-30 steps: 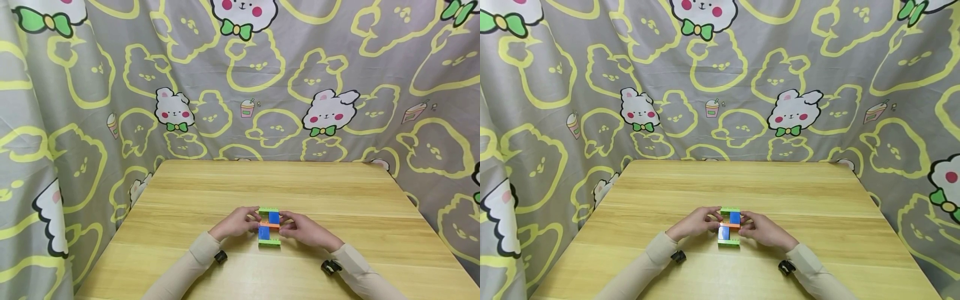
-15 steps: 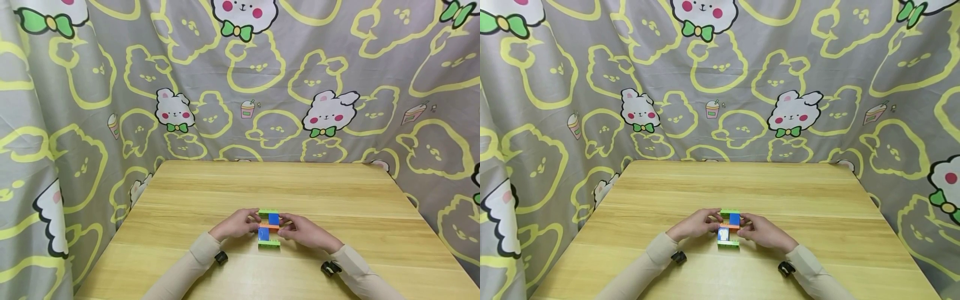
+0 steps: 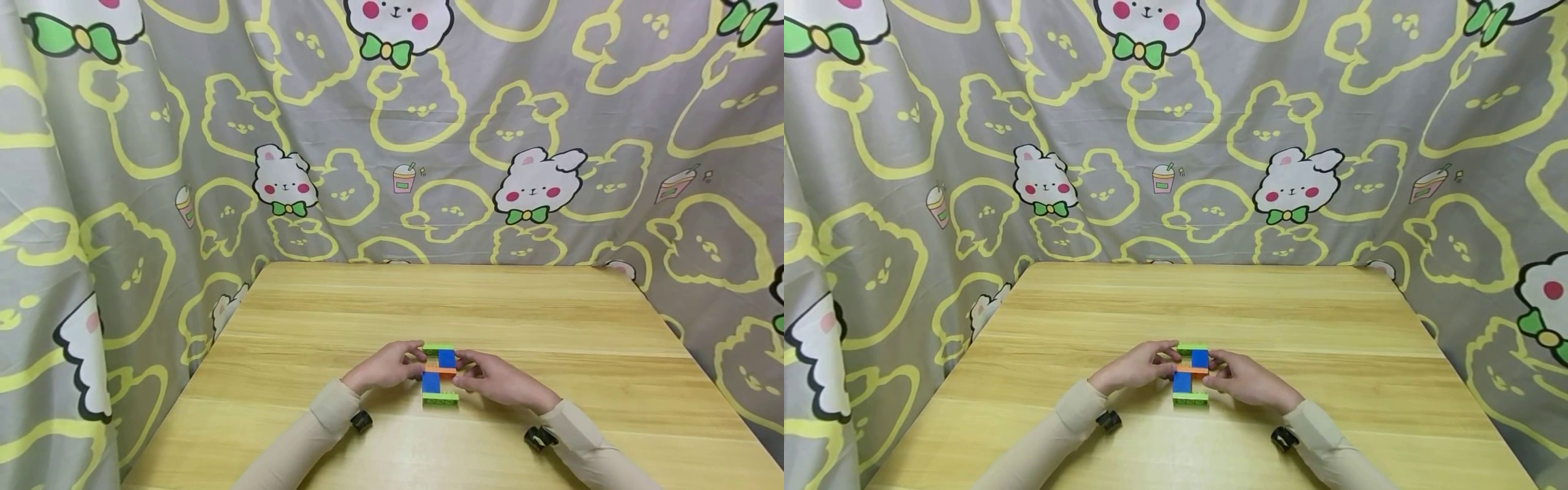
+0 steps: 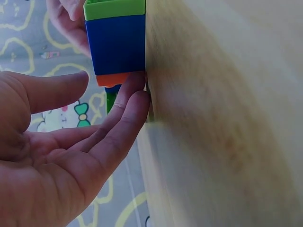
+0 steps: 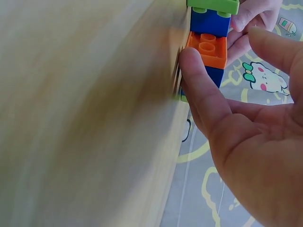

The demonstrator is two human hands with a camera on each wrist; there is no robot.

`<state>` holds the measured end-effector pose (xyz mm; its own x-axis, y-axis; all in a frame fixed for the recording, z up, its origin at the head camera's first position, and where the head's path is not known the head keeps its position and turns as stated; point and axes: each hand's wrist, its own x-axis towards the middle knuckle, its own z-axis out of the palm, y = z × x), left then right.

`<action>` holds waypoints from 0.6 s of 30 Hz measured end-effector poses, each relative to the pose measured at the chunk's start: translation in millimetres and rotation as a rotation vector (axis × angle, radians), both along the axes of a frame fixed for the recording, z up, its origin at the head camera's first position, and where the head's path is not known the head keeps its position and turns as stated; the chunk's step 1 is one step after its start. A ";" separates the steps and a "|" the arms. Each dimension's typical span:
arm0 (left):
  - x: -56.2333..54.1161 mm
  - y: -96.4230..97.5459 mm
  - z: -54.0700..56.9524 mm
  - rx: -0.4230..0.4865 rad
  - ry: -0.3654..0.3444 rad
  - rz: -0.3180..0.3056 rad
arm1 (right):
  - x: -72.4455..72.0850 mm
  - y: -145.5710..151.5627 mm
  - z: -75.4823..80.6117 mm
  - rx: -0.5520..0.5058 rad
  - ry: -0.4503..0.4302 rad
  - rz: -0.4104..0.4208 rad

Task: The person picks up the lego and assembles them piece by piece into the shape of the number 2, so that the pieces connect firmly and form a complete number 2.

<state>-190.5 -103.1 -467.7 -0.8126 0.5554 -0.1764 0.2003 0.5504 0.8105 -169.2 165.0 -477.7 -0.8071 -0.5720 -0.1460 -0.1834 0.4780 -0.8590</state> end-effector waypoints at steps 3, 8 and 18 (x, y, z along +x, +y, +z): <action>0.4 0.3 -0.2 -0.007 0.005 0.004 | 0.7 1.0 0.1 -0.004 0.001 0.003; 3.7 -2.3 4.3 -0.008 0.005 0.015 | 3.3 2.9 1.8 -0.006 -0.005 0.003; 8.9 -20.7 24.3 -0.015 0.105 0.062 | 1.8 12.3 15.1 0.055 0.078 -0.076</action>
